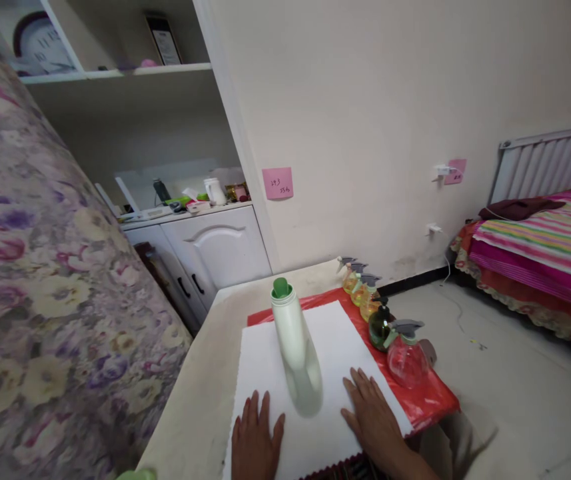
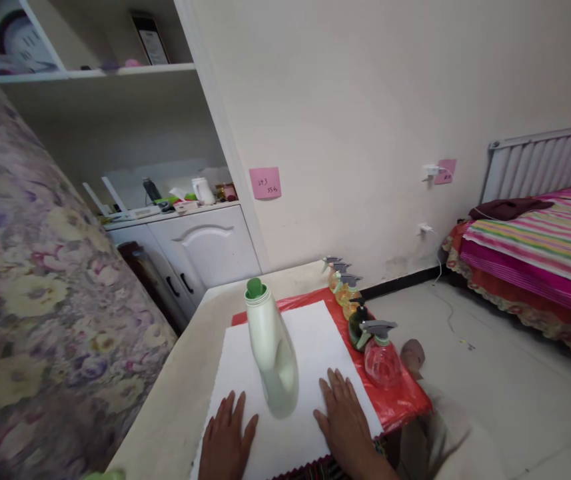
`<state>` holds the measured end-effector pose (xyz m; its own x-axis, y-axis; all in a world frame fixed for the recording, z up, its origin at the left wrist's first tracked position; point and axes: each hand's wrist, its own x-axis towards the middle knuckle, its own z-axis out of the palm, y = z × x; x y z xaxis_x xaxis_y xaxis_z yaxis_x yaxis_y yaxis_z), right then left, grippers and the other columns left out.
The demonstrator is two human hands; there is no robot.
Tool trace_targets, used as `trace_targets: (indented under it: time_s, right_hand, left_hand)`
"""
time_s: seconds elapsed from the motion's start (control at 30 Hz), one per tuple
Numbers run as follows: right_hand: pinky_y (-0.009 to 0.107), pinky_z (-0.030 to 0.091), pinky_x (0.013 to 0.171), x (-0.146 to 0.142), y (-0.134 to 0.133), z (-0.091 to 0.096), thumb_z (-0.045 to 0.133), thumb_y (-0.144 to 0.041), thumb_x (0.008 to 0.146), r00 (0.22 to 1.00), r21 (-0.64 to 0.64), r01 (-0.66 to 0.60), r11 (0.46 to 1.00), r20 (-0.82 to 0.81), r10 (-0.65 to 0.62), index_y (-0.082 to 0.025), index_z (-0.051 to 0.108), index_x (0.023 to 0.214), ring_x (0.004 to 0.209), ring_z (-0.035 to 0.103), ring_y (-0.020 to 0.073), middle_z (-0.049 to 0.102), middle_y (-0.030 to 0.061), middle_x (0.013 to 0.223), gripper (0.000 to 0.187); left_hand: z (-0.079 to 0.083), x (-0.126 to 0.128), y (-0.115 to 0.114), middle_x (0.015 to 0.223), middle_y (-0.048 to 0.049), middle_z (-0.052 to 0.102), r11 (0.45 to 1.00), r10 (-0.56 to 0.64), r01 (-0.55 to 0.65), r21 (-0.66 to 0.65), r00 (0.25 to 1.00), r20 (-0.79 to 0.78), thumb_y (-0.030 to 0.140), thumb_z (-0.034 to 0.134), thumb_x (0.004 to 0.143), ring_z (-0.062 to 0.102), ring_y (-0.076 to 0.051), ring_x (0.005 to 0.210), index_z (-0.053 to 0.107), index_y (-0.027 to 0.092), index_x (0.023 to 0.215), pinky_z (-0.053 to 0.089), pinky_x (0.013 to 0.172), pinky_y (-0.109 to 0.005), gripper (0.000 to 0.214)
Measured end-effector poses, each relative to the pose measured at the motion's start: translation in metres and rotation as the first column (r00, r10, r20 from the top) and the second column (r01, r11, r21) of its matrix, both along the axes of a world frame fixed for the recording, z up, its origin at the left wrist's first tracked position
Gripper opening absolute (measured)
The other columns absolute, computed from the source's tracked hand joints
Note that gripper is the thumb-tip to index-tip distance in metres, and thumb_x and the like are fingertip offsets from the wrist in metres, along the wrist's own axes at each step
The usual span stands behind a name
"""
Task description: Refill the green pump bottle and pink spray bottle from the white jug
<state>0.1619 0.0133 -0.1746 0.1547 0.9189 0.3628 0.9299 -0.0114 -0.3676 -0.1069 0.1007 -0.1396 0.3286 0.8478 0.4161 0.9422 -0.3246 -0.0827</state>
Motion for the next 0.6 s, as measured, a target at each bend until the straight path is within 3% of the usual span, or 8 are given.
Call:
trace_targets:
  time_s: [0.13,0.4,0.6]
  right_hand:
    - [0.046,0.027,0.114,-0.002,-0.002,0.009,0.045,-0.043,0.093,1.0,0.004,-0.003,1.0,0.016,0.003,-0.018,0.044,0.14,0.141,0.031,0.0287,0.039,0.0134,0.15,0.053]
    - [0.045,0.026,0.115,-0.001,-0.003,0.012,0.046,-0.043,0.093,0.999,-0.002,-0.005,1.0,0.036,0.005,-0.017,0.044,0.14,0.141,0.031,0.0295,0.039,0.0144,0.151,0.053]
    - [0.046,0.027,0.114,-0.002,-0.004,0.014,0.044,-0.04,0.094,1.0,-0.002,-0.003,1.0,0.03,0.003,-0.018,0.041,0.142,0.141,0.029,0.0288,0.038,0.0135,0.151,0.053]
  left_hand:
    - [-0.004,0.008,-0.009,0.144,-0.014,0.048,0.997,0.066,-0.066,-0.036,0.998,0.006,0.047,0.04,0.089,0.042,-0.033,0.134,0.053,0.014,0.134,0.036,0.105,-0.052,0.057]
    - [-0.006,0.018,-0.023,0.145,-0.0137,0.046,0.998,0.064,-0.065,-0.014,0.998,-0.006,0.049,0.044,0.086,0.04,-0.034,0.134,0.051,0.016,0.136,0.034,0.106,-0.052,0.06]
    - [-0.033,0.025,-0.028,0.145,-0.0129,0.045,0.999,-0.024,0.024,0.031,1.0,0.0,0.049,0.039,0.089,0.043,-0.033,0.133,0.051,0.016,0.136,0.036,0.104,-0.053,0.058]
